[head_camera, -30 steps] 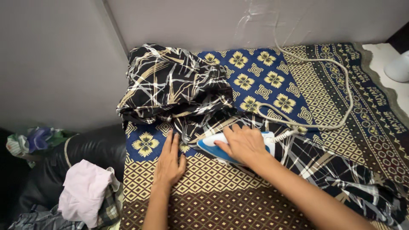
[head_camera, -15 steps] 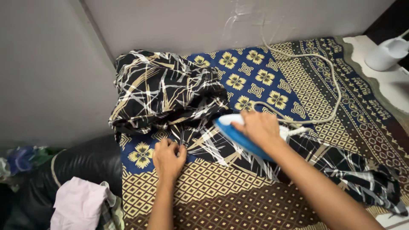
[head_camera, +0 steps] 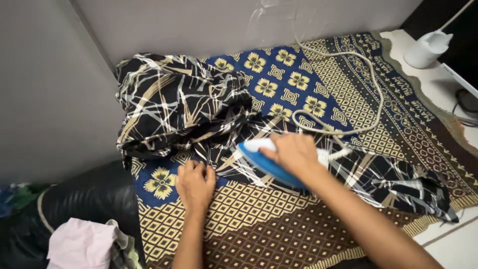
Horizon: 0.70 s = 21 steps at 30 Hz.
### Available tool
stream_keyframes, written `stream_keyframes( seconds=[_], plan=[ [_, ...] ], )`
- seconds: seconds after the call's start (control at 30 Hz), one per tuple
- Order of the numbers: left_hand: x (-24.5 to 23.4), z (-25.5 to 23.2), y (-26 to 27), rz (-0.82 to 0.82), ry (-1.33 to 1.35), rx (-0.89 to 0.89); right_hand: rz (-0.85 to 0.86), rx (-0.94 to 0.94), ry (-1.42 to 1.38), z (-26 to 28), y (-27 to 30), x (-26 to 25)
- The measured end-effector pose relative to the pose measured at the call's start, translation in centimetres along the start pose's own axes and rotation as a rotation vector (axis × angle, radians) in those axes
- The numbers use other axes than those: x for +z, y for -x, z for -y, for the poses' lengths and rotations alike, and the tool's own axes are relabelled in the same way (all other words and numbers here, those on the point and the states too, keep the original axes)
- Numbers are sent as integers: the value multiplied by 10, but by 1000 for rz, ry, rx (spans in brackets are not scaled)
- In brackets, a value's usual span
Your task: The person irons a black and white patterned garment on a patterned mat using a blue and white electric iron. They repeatedly smooth the fabric with their hands, reposition sections, and pass the iron over the surface to remove wrinkles.
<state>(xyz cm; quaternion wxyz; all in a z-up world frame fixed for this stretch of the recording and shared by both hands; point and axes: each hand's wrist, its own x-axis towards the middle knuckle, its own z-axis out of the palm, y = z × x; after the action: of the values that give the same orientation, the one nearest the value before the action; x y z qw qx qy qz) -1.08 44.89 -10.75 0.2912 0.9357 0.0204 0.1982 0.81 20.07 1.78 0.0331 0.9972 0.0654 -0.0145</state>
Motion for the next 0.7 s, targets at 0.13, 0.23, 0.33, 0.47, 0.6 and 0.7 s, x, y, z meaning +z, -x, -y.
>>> stream_keyframes(
  seconds=[0.13,0.23,0.33,0.47,0.6,0.7],
  plan=[
    [1,2,-2,23,-10,12,-67,-84,-40,22,17,4],
    [2,4,0,31,1,11,-65,5,-67,17,4,1],
    [-1,4,-3,46,10,-6,-60,115,15,-3,-29,-5],
    [-1,2,1,19,32,-6,-186,120,57,-25,-54,-1],
    [-3,-1,-1,3,31,-12,-158,69,66,-15,-39,-3],
    [-3,-2,-2,18,21,-21,-1,53,-44,7,-9,-4]
  ],
)
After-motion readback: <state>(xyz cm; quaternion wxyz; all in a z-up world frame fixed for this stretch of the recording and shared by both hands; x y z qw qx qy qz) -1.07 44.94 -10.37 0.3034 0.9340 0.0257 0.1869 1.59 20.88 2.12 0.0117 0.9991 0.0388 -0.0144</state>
